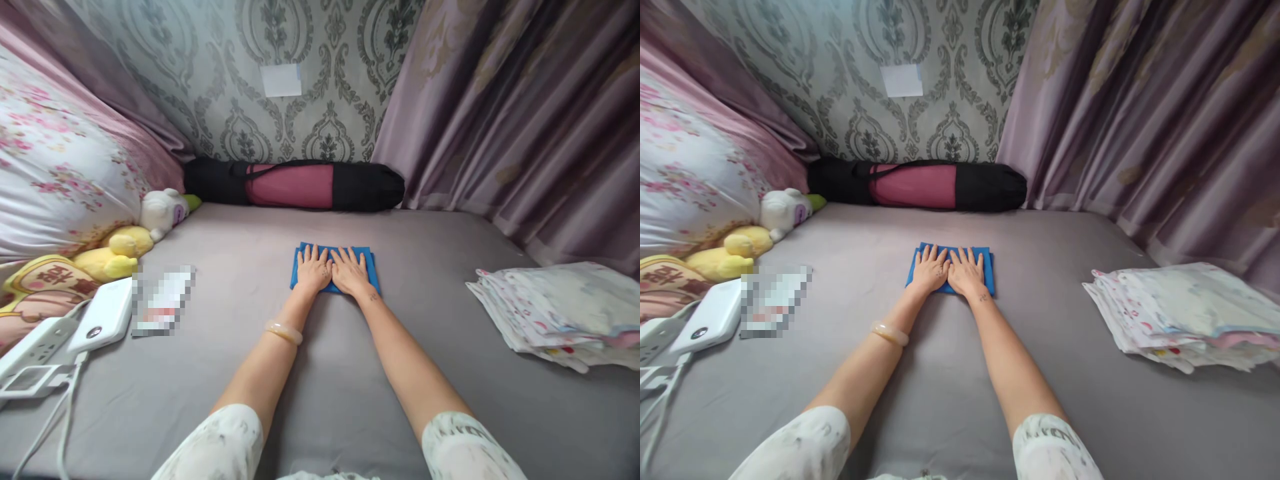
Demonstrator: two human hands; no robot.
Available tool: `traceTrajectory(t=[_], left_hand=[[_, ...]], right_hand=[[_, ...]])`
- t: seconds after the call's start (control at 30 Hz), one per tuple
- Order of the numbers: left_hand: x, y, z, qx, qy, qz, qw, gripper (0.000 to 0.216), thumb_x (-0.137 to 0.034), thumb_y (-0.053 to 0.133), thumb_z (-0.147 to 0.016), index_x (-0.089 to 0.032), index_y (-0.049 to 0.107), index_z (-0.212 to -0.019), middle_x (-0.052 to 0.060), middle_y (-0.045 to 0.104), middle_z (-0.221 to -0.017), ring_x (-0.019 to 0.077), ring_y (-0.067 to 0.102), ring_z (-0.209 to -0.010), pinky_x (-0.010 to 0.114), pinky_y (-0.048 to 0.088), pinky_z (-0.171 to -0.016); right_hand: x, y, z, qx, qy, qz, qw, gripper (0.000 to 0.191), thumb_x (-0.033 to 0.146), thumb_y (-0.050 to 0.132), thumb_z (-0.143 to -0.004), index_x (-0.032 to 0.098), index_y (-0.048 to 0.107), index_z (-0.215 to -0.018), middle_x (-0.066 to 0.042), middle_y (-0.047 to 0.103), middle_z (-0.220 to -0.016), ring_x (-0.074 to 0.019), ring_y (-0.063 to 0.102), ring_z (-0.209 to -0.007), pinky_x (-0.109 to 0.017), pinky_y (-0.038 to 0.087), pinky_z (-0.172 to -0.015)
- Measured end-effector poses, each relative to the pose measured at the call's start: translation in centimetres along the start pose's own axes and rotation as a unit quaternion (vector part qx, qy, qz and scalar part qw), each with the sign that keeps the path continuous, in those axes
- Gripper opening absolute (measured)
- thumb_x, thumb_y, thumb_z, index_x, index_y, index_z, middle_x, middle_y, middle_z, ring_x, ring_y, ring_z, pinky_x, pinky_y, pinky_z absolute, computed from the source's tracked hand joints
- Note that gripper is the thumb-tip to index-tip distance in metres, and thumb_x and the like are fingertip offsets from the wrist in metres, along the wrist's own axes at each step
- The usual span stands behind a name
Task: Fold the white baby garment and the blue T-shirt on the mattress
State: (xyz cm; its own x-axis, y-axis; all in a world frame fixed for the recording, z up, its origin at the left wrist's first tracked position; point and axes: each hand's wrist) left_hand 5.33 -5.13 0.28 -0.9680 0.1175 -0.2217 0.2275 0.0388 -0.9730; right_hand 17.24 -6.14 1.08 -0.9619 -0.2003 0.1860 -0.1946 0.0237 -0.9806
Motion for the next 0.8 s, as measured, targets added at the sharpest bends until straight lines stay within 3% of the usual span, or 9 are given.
traceTrajectory(t=[0.13, 0.37, 0.63, 0.8], left_hand=[[0.2, -0.1, 0.0, -0.005, -0.024, 0.011, 1.0, 0.06, -0.047, 0.03, -0.094, -0.02, 0.037, -0.147, 0.011, 0.025, -0.157, 0.0344, 0.017, -0.145, 0.055, 0.014, -0.116], [0.8, -0.3, 0.2, -0.008, -0.064, 0.036, 0.997, 0.076, -0.059, 0.029, -0.091, -0.01, 0.027, -0.15, 0.017, 0.021, -0.158, 0.031, 0.016, -0.146, 0.052, 0.015, -0.117], [2.0, -0.5, 0.3, -0.003, -0.083, 0.057, 0.995, 0.072, -0.057, 0.023, -0.093, -0.015, 0.028, -0.15, 0.013, 0.024, -0.157, 0.0317, 0.019, -0.145, 0.053, 0.015, -0.116], [2.0, -0.7, 0.3, 0.003, -0.082, 0.057, 0.995, 0.069, -0.055, 0.022, -0.094, -0.015, 0.029, -0.149, 0.012, 0.024, -0.157, 0.0316, 0.019, -0.145, 0.054, 0.016, -0.116]], right_hand=[[0.0, 0.2, -0.1, -0.021, 0.039, 0.001, 0.999, 0.054, 0.034, 0.028, -0.097, 0.017, 0.038, -0.147, -0.011, 0.03, -0.155, -0.027, 0.019, -0.144, -0.05, 0.01, -0.115], [-0.7, 0.7, -0.5, -0.044, 0.103, 0.0, 0.994, 0.06, 0.036, 0.031, -0.096, 0.004, 0.034, -0.147, -0.017, 0.026, -0.156, -0.0276, 0.021, -0.143, -0.041, 0.012, -0.116], [-2.8, 0.3, -0.2, -0.036, 0.161, -0.021, 0.986, 0.061, 0.036, 0.025, -0.098, 0.003, 0.029, -0.148, -0.017, 0.025, -0.156, -0.0286, 0.021, -0.143, -0.042, 0.018, -0.114], [-3.2, -0.1, 0.1, -0.025, 0.161, -0.03, 0.986, 0.061, 0.037, 0.023, -0.098, 0.003, 0.03, -0.148, -0.017, 0.026, -0.156, -0.0286, 0.023, -0.143, -0.042, 0.019, -0.115]])
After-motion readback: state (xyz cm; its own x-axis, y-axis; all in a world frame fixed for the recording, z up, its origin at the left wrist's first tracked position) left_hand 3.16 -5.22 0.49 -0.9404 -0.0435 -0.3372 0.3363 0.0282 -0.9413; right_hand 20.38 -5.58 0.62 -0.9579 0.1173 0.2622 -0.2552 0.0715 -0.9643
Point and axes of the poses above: each hand's wrist, its own z-axis away from the middle knuckle, its own y-axis out of the palm, x = y × z
